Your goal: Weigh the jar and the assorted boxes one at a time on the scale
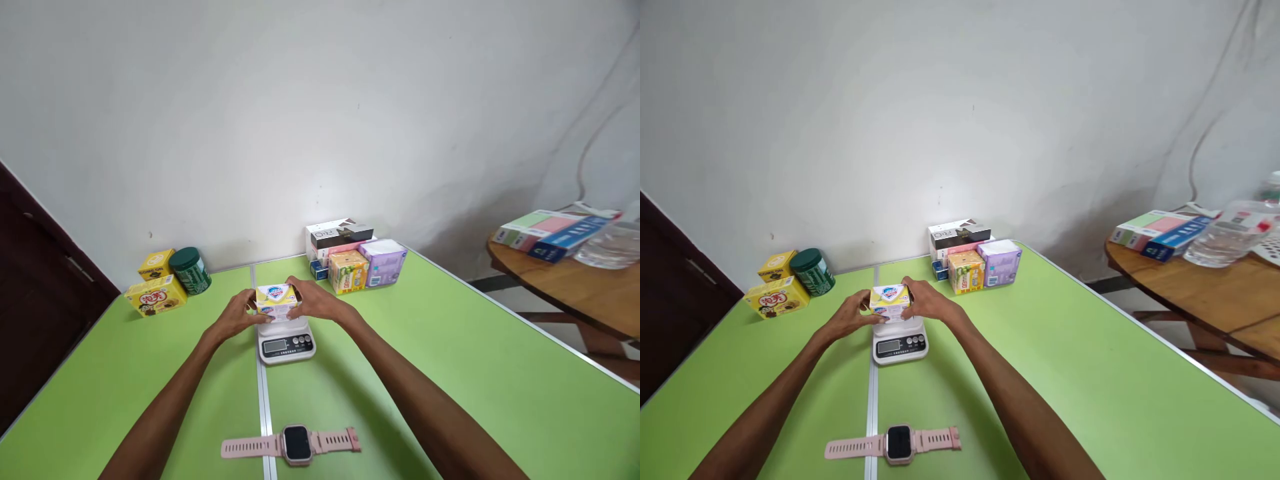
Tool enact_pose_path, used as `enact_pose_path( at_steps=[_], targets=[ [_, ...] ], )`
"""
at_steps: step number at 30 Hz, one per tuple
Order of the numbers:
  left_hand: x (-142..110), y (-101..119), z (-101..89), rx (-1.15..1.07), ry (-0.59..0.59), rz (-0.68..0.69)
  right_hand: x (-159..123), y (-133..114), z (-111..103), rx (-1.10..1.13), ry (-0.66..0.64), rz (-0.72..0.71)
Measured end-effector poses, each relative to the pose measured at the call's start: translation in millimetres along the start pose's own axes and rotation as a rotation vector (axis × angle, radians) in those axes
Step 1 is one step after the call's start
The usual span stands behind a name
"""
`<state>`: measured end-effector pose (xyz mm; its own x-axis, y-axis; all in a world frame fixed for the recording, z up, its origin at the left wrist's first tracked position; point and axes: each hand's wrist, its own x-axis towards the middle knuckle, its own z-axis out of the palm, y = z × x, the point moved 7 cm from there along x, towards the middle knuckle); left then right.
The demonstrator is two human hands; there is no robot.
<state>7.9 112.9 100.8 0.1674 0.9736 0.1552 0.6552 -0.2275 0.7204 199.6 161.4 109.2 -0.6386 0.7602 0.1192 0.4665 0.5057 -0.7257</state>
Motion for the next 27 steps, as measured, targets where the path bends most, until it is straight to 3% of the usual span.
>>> enact_pose_path(
  at_steps=[7, 11, 13, 15, 17, 19, 27],
  targets=[
    [-6, -8, -4.0, 0.045, 0.019, -0.047, 1, 14, 2, 0.154, 0.036, 0.012],
    [-24, -30, -10.4, -0.131, 0.062, -0.143, -24, 31, -3, 0.424, 0.124, 0.096],
    [-37, -52, -8.4, -0.322, 0.154, -0.214, -41, 47, 2, 0.626, 0.253, 0.143],
    [-51, -77, -3.9, -0.497, 0.319, -0.279, -57, 68, 11, 0.782, 0.455, 0.196],
    [-63, -96, 1.5, -0.586, 0.493, -0.318, -69, 86, 22, 0.828, 0.634, 0.240],
    [-70, -105, 6.6, -0.594, 0.583, -0.328, -74, 95, 32, 0.784, 0.722, 0.246],
    [-78, -89, 8.7, -0.498, 0.565, -0.319, -77, 85, 35, 0.647, 0.661, 0.197]
  ],
)
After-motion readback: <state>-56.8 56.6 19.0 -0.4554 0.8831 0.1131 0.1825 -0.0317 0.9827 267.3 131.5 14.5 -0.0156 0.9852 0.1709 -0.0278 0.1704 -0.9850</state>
